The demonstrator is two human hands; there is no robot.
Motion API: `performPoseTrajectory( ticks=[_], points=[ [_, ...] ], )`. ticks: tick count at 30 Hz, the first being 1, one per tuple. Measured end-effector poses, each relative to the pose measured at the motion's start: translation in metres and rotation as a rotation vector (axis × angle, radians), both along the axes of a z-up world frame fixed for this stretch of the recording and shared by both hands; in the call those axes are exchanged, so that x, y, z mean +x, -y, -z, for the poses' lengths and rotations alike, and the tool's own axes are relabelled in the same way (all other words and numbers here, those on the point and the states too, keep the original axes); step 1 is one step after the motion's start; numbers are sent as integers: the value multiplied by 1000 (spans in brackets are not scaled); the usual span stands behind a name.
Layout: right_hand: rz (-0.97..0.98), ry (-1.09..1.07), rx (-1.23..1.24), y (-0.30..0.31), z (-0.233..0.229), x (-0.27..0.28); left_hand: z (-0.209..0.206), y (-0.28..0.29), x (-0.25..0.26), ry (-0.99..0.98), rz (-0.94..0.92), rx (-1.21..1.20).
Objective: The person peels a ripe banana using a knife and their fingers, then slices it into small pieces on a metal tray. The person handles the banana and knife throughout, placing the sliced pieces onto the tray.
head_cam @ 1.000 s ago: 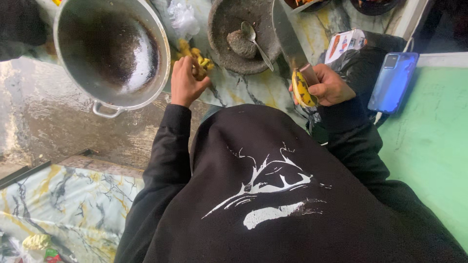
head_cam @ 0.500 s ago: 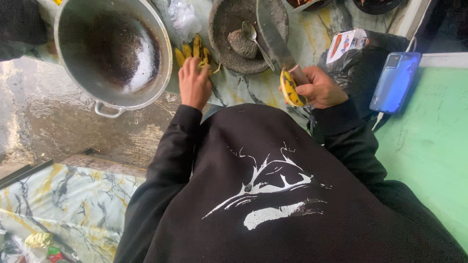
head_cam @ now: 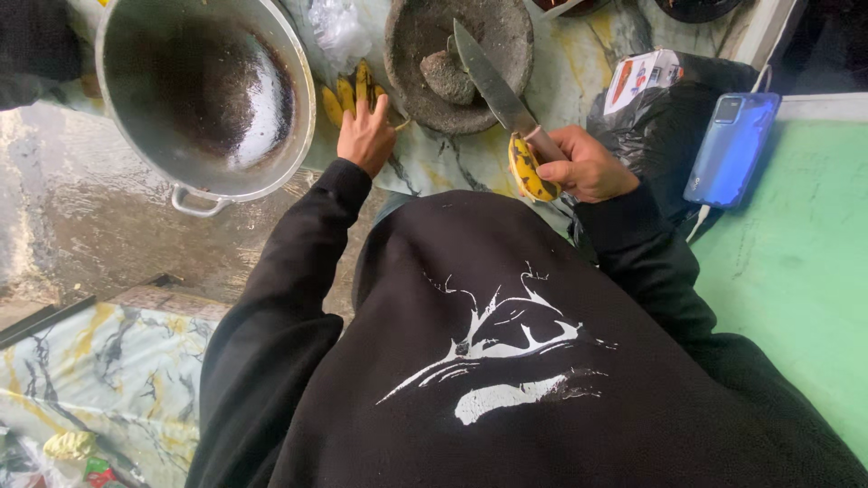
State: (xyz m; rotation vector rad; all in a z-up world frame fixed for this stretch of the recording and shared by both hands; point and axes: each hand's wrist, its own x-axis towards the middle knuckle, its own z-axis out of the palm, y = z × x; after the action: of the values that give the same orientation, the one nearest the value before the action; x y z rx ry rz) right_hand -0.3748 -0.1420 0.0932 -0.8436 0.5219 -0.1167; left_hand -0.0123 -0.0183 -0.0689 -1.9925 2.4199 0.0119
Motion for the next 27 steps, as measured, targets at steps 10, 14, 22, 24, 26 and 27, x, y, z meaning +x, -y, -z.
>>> performPoseTrajectory(
  ticks=[10,14,22,24,26,27],
  points=[
    [21,-19,5,0,6,5,-5,1,18,-57,117,25],
    [-1,-33,3,1,2,8,-9,3,18,-53,136,51],
    [-59,-26,-90,4,-2,14,9,4,10,-149,34,60],
    [-50,-35,-81,4,-2,14,15,3,8,-263,-28,105],
    [-41,-56,-58,3,-2,14,20,3,5,-364,-62,141],
    [-38,-66,-47,4,-1,14,21,3,6,-415,-80,158]
  ],
)
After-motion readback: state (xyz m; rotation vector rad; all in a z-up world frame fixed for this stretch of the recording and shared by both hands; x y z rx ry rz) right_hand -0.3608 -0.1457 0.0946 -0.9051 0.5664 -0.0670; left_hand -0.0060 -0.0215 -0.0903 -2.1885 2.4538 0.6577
